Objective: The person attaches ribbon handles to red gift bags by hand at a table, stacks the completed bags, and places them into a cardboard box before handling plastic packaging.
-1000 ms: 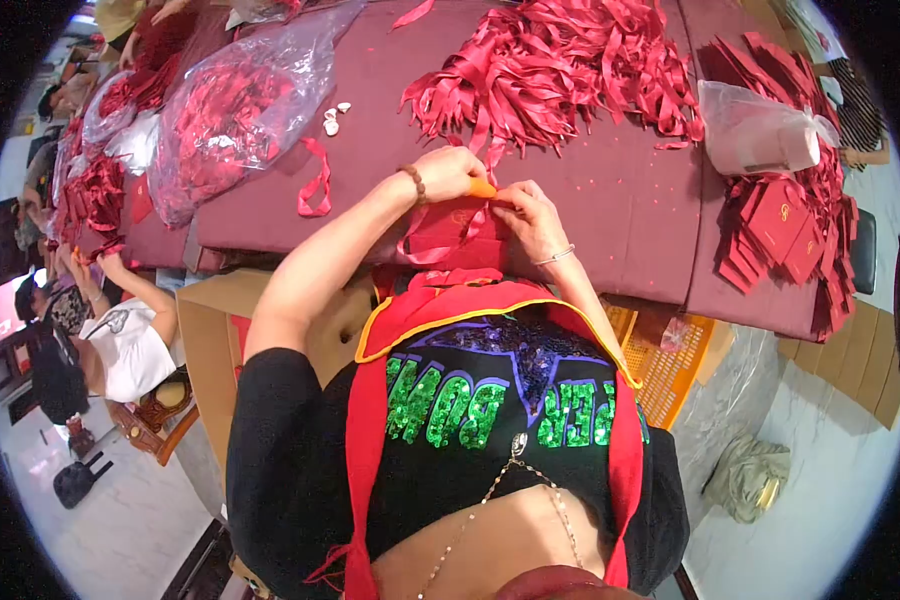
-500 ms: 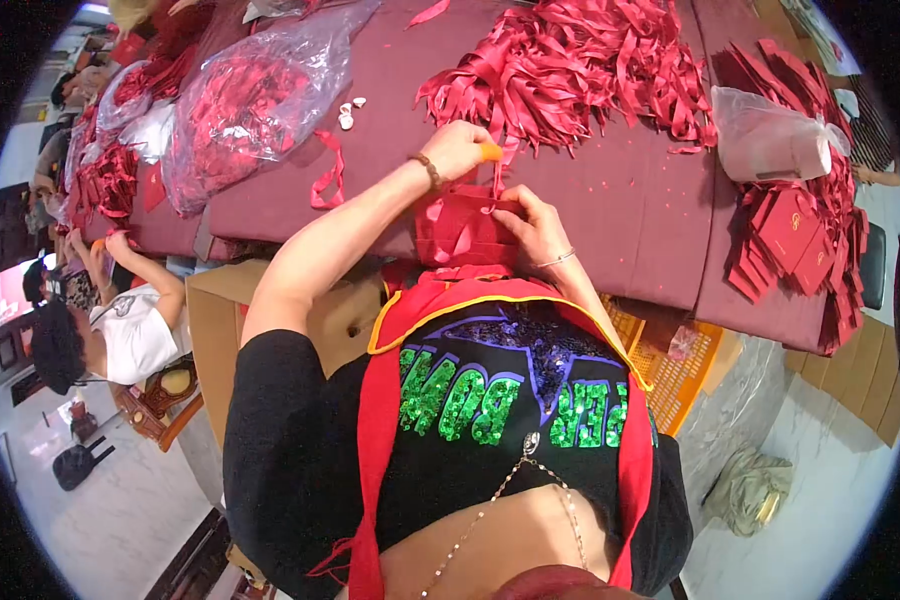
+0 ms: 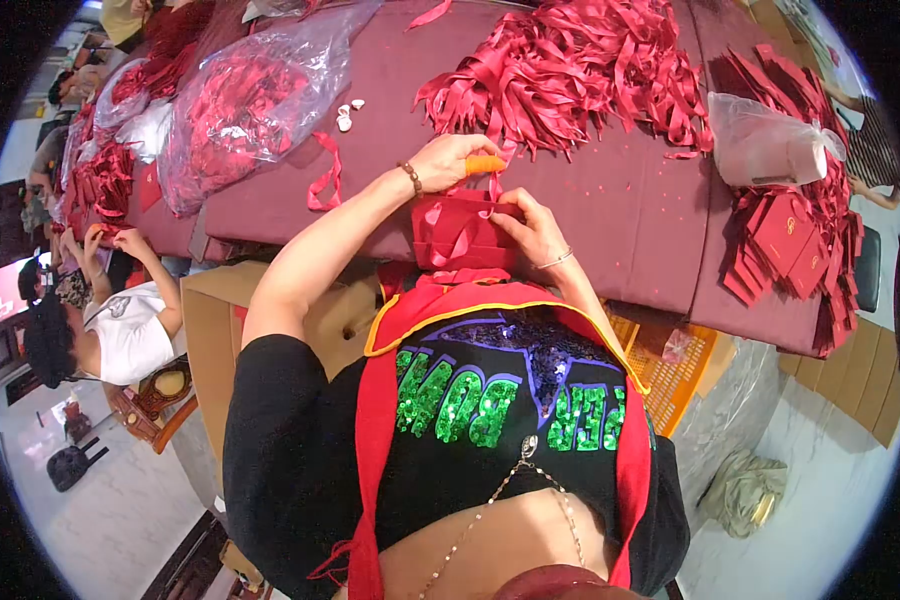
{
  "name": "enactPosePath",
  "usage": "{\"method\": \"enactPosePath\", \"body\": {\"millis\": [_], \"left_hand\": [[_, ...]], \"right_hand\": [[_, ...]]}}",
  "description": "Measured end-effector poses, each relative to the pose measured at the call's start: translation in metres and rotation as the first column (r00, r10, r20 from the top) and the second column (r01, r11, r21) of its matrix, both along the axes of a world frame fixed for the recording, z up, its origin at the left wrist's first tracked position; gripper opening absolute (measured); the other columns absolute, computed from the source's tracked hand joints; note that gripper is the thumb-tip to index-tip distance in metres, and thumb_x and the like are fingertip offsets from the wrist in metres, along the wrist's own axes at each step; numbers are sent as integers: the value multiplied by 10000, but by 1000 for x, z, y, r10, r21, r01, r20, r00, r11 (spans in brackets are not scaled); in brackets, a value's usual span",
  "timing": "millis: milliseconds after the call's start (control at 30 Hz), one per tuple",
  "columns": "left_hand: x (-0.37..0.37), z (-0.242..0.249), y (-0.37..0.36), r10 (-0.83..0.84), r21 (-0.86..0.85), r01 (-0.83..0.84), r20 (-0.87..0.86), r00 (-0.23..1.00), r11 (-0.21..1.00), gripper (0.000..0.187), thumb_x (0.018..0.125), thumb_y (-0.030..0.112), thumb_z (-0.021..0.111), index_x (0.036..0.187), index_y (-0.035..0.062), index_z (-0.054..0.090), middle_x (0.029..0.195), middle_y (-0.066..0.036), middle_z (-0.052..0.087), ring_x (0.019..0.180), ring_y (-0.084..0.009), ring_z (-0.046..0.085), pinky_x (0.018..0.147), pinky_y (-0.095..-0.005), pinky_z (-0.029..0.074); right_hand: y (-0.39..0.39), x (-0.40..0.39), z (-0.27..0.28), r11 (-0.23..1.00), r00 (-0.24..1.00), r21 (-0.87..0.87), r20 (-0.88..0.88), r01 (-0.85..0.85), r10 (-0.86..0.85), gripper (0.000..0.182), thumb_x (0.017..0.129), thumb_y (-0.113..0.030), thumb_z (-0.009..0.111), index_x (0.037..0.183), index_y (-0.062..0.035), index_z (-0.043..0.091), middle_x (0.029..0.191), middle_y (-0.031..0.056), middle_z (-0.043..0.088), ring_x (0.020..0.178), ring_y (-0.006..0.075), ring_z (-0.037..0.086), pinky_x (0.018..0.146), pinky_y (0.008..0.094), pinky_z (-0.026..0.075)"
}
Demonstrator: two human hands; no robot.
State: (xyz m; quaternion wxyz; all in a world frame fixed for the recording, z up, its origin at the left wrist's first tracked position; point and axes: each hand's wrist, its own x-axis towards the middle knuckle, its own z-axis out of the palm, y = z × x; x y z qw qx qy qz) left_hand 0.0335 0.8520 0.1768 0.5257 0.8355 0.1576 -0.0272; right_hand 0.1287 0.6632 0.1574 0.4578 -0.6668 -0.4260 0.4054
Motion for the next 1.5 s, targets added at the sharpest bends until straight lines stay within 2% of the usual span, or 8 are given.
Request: {"method": "enactPosePath", "body": {"millis": [433,600,700,900,1000,1100,1233,1500], "left_hand": [[9,-15,22,4,105,-7,26,1000,994,197,812,246,600,806,51,626,633,27,543,591,-70,479,536,-233,387],[23,20,61,284,-254,-260,62,957,932,171,768,192,615,704,34,637,591,2,545,544,-70,482,500,-235,387],[24,24,51,334,-139,-326,38,942,935,188,823,215,575,837,38,637,666,2,570,572,-67,500,517,-215,395],[-24,7,25,174,-912,11,90,981,410,609,889,476,405,1343,80,316,1141,-42,528,1003,-106,504,844,-264,411],[-15,47,-39,138,-415,-68,140,980,907,548,791,115,631,1272,-3,395,1212,-73,495,1128,-144,437,965,-293,338],[-2,43,-58,305,-311,-219,264,915,925,439,787,22,591,1206,-19,467,1113,-114,574,1046,-201,532,916,-319,400],[23,58,-98,-246,739,-47,283,927,672,448,728,34,554,1173,68,519,1034,-118,564,896,-277,538,743,-374,423],[69,44,-156,-348,353,232,309,885,906,305,804,225,593,1068,71,589,1091,-121,563,1055,-285,492,879,-371,366]], "right_hand": [[2,-15,-12,987,993,108,45,-116,111,591,791,-53,590,1263,-33,236,1183,191,404,1156,280,421,965,341,342],[3,-11,-4,976,989,160,17,-145,144,620,787,-41,598,1282,-35,225,1202,139,382,1164,222,376,975,311,317],[0,-11,-8,993,972,115,-236,16,12,622,781,-15,602,1279,-60,233,1181,131,394,1128,213,417,923,306,371],[-8,17,-2,781,563,185,-790,597,-243,650,747,52,610,1252,-132,246,1138,137,446,972,221,533,788,338,495],[-9,28,-18,731,620,163,-668,662,-412,664,735,9,622,1262,-130,241,1182,124,416,1016,221,484,853,356,452],[-20,28,-19,670,595,13,-475,742,-649,758,781,-177,664,1330,-119,145,1228,126,339,915,138,496,767,286,454],[-55,15,12,750,611,145,-687,645,-393,762,826,-278,608,1374,-109,106,1279,98,340,1050,160,432,824,302,413],[-144,92,6,354,357,120,-568,927,-741,390,892,-162,498,1245,-45,382,1150,69,508,1032,167,504,887,320,428]]}}
